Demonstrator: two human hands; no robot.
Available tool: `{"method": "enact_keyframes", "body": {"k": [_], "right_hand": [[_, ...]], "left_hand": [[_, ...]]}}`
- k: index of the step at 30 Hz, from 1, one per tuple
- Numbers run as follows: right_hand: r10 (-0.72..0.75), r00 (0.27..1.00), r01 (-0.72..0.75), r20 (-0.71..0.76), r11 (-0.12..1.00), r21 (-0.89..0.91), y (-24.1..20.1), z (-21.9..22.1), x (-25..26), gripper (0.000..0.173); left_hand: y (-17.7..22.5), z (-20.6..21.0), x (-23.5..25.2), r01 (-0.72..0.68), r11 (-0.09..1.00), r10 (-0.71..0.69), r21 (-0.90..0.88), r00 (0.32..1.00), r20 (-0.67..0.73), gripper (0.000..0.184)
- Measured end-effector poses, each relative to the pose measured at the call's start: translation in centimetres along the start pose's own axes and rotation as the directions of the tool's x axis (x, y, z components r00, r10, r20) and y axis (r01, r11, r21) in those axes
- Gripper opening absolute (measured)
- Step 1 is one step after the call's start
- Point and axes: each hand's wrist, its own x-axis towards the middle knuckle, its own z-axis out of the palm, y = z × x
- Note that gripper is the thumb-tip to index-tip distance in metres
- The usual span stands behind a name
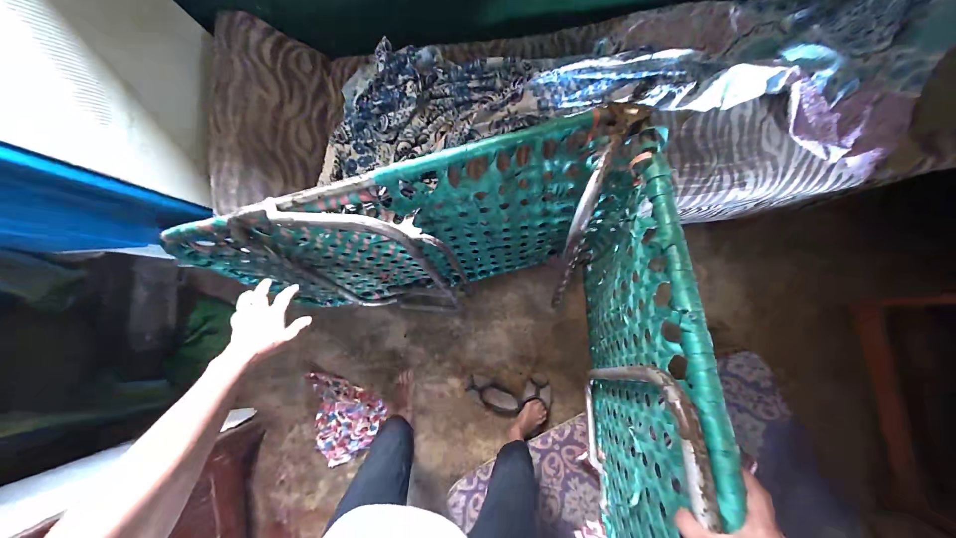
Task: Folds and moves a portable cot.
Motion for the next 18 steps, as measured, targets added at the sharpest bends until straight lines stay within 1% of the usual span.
{"method": "enact_keyframes", "body": {"k": [3,5,7,9,10,12,14,16,17,18], "right_hand": [[0.011,0.997,-0.008,-0.074,0.999,0.043,-2.5,2.4,-1.7,0.090],[0.036,0.995,-0.028,-0.097,0.996,0.079,-4.8,4.4,-3.1,0.090],[0.070,0.992,-0.058,-0.108,0.992,0.112,-7.1,6.2,-4.4,0.090],[0.089,0.986,-0.069,-0.139,0.987,0.146,-9.6,7.8,-5.3,0.091],[0.105,0.983,-0.081,-0.149,0.984,0.162,-10.9,8.7,-5.8,0.091],[0.163,0.975,-0.135,-0.149,0.973,0.185,-13.2,10.5,-6.6,0.092],[0.203,0.967,-0.168,-0.154,0.962,0.216,-15.3,12.5,-7.3,0.094],[0.226,0.960,-0.182,-0.163,0.952,0.245,-17.5,14.3,-7.7,0.095],[0.236,0.957,-0.191,-0.166,0.949,0.249,-18.5,15.0,-7.9,0.096],[0.244,0.956,-0.199,-0.166,0.948,0.247,-19.4,15.8,-8.1,0.096]], "left_hand": [[-1.7,-3.2,6.8,-0.115,0.993,0.114,-0.006,0.987,-0.111,0.080],[-3.7,-5.1,11.8,-0.193,0.981,0.190,-0.001,0.964,-0.184,0.091],[-4.2,-7.4,14.9,-0.214,0.976,0.205,-0.033,0.962,-0.180,0.096],[-4.2,-9.1,17.6,-0.195,0.980,0.189,-0.036,0.973,-0.130,0.108],[-4.4,-9.7,18.7,-0.189,0.982,0.187,-0.020,0.979,-0.080,0.116],[-5.0,-9.9,21.1,-0.186,0.982,0.185,0.012,0.980,0.068,0.128],[-6.1,-8.9,23.7,-0.202,0.978,0.208,-0.054,0.960,0.186,0.137],[-6.8,-7.6,25.2,-0.187,0.970,0.224,-0.153,0.932,0.286,0.139],[-6.8,-7.3,25.3,-0.172,0.965,0.228,-0.198,0.923,0.310,0.135],[-6.8,-7.2,25.0,-0.172,0.962,0.234,-0.211,0.917,0.323,0.126]]}}
